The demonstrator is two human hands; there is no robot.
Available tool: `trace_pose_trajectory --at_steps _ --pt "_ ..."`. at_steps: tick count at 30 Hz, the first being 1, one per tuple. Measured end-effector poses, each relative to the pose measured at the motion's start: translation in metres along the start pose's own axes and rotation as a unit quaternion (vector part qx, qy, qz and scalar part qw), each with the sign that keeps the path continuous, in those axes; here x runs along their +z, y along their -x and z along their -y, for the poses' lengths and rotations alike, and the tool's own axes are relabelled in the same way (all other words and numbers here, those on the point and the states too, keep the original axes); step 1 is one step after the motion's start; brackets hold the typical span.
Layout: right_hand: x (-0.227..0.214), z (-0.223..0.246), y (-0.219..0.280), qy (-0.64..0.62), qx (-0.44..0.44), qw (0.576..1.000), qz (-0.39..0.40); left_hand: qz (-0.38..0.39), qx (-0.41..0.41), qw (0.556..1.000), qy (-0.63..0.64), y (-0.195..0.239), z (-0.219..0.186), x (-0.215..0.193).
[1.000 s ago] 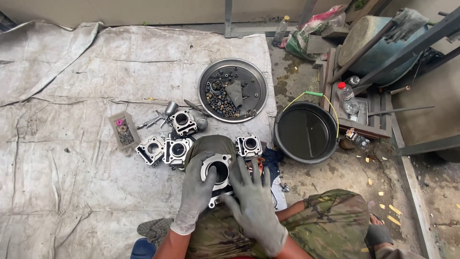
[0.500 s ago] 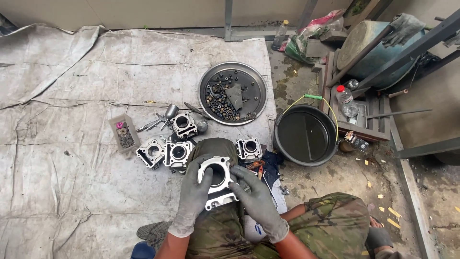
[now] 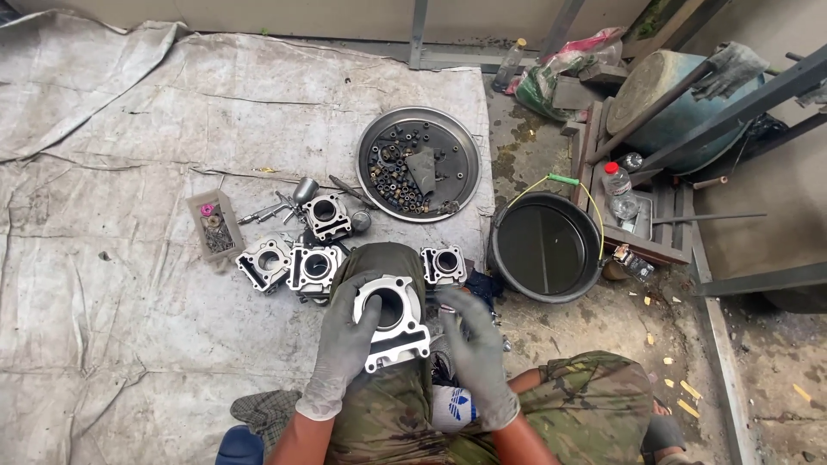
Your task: Inspecting and preparing a motorcycle engine cylinder block for cleaning or assembly
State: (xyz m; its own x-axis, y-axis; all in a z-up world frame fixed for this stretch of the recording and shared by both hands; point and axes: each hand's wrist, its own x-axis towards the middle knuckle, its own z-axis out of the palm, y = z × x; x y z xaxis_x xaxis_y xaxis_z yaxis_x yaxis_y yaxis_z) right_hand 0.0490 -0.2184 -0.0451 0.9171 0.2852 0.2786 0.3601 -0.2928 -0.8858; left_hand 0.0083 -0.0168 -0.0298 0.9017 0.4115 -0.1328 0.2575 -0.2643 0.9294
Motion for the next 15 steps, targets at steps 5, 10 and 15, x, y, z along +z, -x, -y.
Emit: trace_pose_trajectory --at_steps 5,10,15 --pt "-0.034 -0.031 -0.03 -0.023 0.408 0.913 -0.005 0.007 0.021 0.999 0.026 0.006 -0.011 -0.018" --pt "-0.029 -0.111 -0.032 0.02 0.524 0.85 0.056 -0.025 0.059 0.996 0.065 0.022 -0.013 -0.042" --pt "0.017 -0.25 -0.011 0.141 0.441 0.874 0.148 -0.081 0.042 0.991 0.093 0.051 -0.028 -0.07"
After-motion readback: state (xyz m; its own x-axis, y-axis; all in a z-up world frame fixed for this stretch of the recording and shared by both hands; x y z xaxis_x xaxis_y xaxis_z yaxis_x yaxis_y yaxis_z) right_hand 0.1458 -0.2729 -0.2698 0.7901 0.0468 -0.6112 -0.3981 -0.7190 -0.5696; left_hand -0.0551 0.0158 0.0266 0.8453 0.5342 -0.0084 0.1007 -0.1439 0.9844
